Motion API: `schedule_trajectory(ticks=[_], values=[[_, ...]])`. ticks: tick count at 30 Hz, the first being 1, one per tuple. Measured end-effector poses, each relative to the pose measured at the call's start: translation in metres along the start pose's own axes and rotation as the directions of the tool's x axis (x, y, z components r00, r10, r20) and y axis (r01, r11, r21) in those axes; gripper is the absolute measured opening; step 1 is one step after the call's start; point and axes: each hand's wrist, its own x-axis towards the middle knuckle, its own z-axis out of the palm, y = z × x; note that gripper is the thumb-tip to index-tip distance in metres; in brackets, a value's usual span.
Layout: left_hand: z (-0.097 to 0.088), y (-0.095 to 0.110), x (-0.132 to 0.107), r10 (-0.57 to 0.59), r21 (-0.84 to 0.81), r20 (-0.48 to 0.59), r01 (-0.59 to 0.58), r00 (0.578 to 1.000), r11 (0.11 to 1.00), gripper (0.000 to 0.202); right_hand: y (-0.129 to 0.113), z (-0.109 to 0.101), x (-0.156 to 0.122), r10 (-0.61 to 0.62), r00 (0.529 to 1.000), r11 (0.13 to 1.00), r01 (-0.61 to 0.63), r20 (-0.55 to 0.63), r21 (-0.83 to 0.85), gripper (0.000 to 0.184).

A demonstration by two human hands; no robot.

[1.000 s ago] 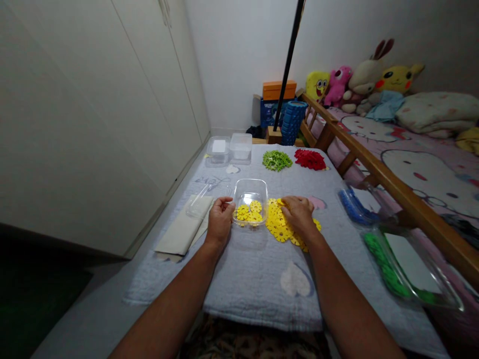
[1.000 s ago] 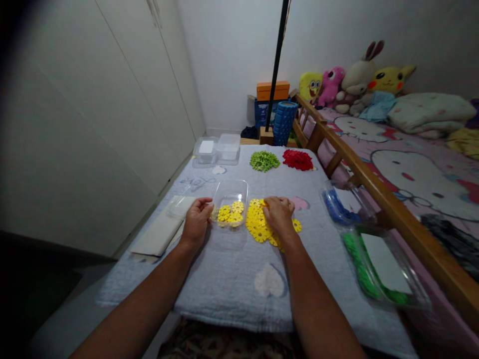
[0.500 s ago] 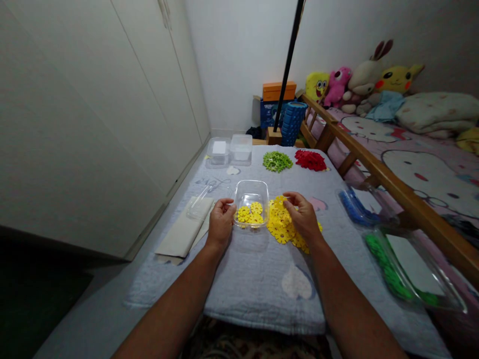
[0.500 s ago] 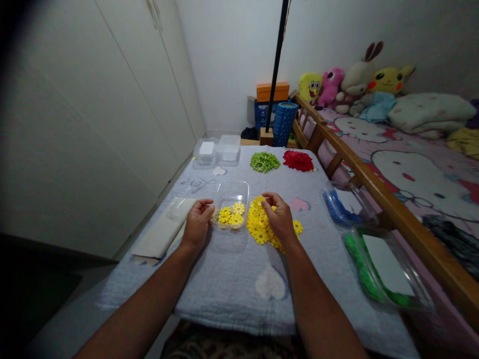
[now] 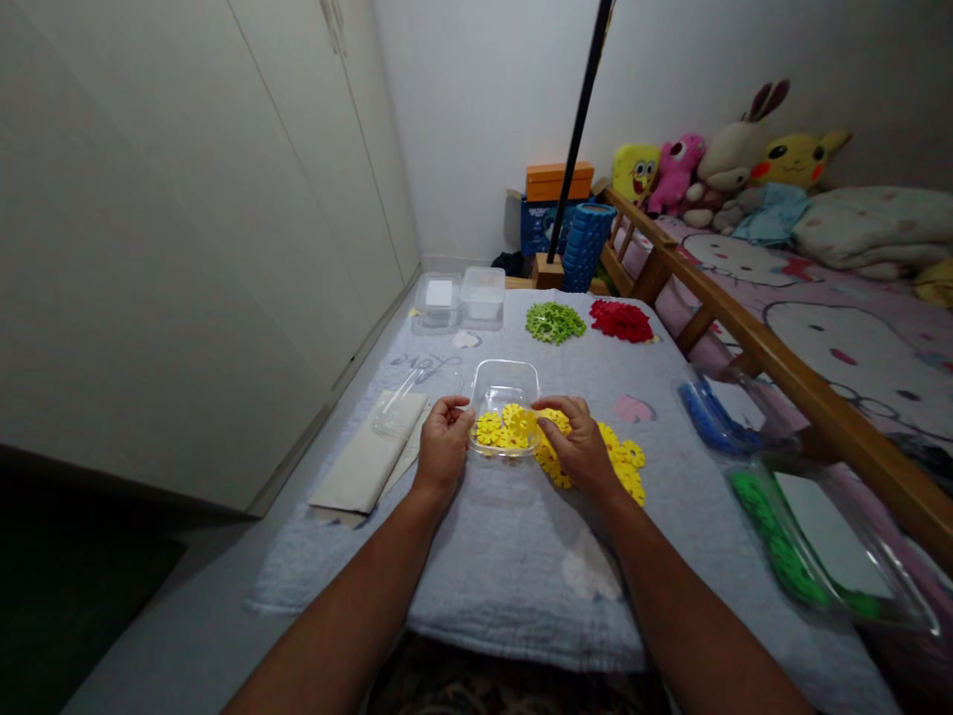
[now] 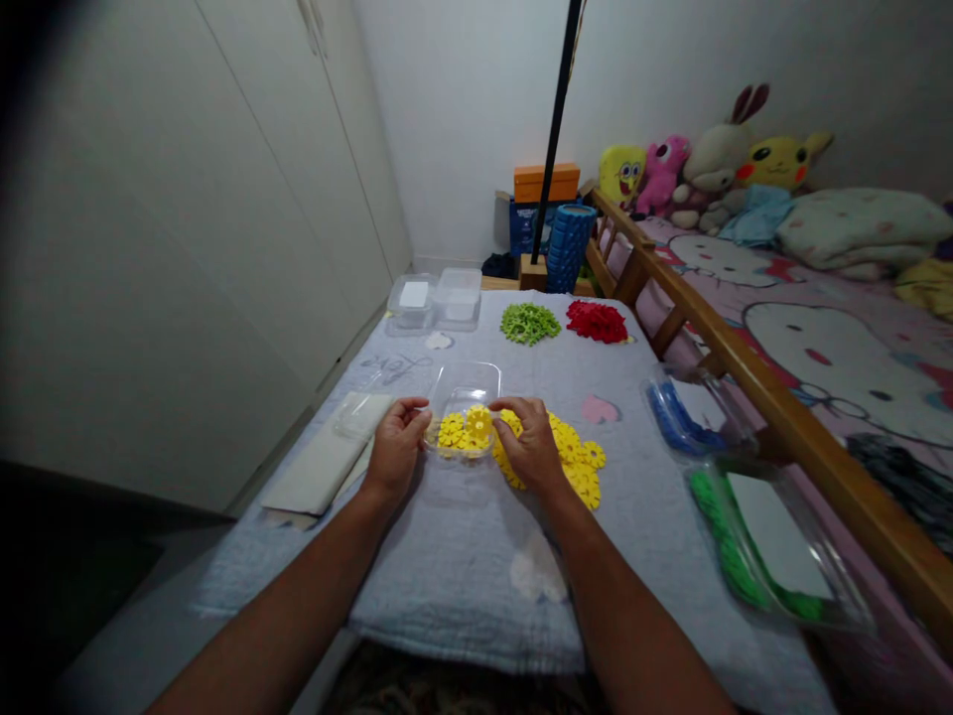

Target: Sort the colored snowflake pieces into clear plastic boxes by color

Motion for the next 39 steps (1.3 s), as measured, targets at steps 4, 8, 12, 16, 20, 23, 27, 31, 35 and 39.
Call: schedule_trajectory(ticks=[4, 8, 12, 16, 20, 23, 27, 31, 35, 39], values=[[-0.001, -0.001, 0.001, -0.016, -0.005, -0.012, 0.016, 1.000, 1.000, 0.028, 0.004, -0.004, 0.001, -0.080, 0.995, 0.991, 0.073, -0.056, -0.116, 0.024], [-0.001, -0.002, 0.001, -0.015, 0.007, -0.009, 0.015, 1.000, 1.000, 0.029, 0.018, -0.010, 0.004, -0.033, 0.993, 0.965, 0.002, -0.114, -0.264, 0.025], [-0.001, -0.002, 0.001, 0.002, 0.007, -0.005, -0.002, 1.000, 1.000, 0.028, 0.031, -0.012, 0.004, 0.090, 0.994, 0.892, -0.111, -0.070, -0.438, 0.031], [-0.001, -0.002, 0.001, -0.004, 0.005, -0.008, 0.004, 1.000, 1.000, 0.029, 0.032, -0.011, 0.003, 0.217, 0.976, 0.781, -0.171, 0.003, -0.600, 0.038], [-0.001, -0.001, 0.001, -0.006, 0.013, -0.012, 0.006, 1.000, 1.000, 0.029, 0.026, -0.014, 0.003, 0.266, 0.962, 0.681, -0.145, 0.058, -0.717, 0.037], [0.000, -0.001, 0.002, 0.004, 0.022, -0.015, -0.004, 1.000, 1.000, 0.028, 0.025, -0.019, 0.003, 0.289, 0.956, 0.629, -0.148, 0.053, -0.763, 0.037], [0.000, 0.001, 0.001, -0.010, -0.004, -0.020, 0.010, 1.000, 1.000, 0.028, 0.027, -0.025, 0.003, 0.293, 0.955, 0.631, -0.163, 0.039, -0.759, 0.037], [0.001, 0.002, 0.000, -0.012, -0.004, -0.019, 0.012, 1.000, 1.000, 0.028, 0.030, -0.027, 0.002, 0.289, 0.957, 0.660, -0.172, 0.037, -0.731, 0.031], [0.000, 0.003, 0.000, -0.009, 0.007, -0.012, 0.009, 1.000, 1.000, 0.028, 0.033, -0.030, 0.000, 0.277, 0.960, 0.664, -0.153, 0.050, -0.732, 0.033], [0.000, 0.001, 0.000, 0.005, 0.017, -0.011, -0.005, 1.000, 1.000, 0.027, 0.040, -0.032, -0.002, 0.261, 0.964, 0.675, -0.141, 0.056, -0.724, 0.029]])
